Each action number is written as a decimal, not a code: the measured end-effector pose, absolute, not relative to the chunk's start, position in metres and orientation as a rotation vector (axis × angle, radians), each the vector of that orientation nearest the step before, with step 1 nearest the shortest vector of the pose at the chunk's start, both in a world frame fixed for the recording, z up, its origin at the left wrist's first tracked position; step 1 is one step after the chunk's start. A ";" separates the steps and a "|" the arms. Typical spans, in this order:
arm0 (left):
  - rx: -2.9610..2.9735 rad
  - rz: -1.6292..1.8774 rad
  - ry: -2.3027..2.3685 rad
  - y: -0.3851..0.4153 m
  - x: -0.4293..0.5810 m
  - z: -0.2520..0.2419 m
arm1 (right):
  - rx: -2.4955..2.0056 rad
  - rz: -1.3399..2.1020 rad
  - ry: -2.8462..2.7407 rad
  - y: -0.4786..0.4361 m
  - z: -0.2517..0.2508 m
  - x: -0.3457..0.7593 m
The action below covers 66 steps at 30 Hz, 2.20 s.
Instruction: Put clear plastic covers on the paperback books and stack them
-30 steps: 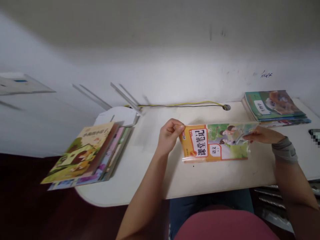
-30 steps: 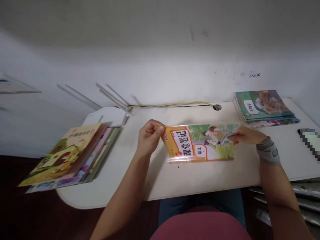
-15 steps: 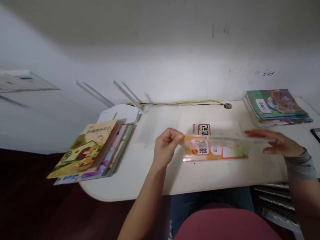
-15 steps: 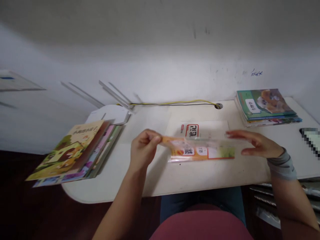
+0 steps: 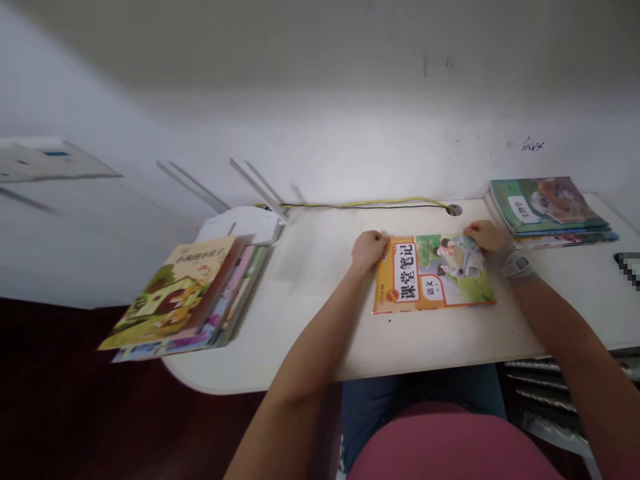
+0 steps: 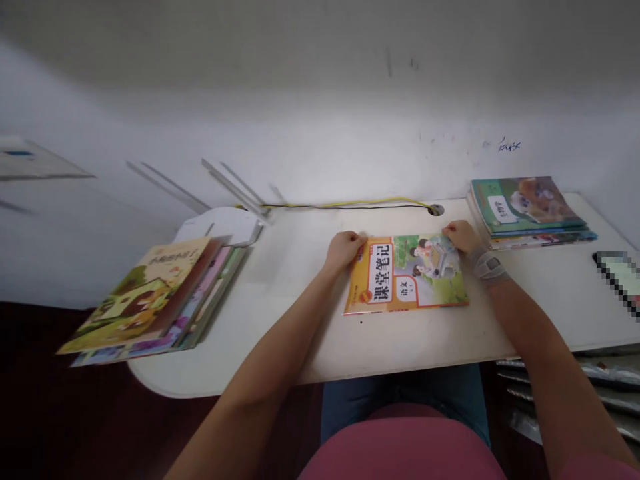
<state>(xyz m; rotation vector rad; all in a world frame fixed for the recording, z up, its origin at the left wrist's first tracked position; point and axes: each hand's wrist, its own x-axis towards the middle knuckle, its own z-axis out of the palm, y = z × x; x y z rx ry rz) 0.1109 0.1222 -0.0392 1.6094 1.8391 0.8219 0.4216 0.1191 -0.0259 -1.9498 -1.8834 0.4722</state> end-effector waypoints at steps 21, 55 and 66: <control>2.433 0.416 1.661 0.082 0.193 -0.059 | -1.593 -0.199 -2.478 0.091 -0.035 0.356; 1.273 0.528 1.350 0.059 0.084 -0.026 | -1.664 -0.257 -2.392 0.077 -0.080 0.403; 0.867 0.889 1.027 0.005 0.077 0.001 | -1.493 0.214 -2.083 0.072 -0.082 0.443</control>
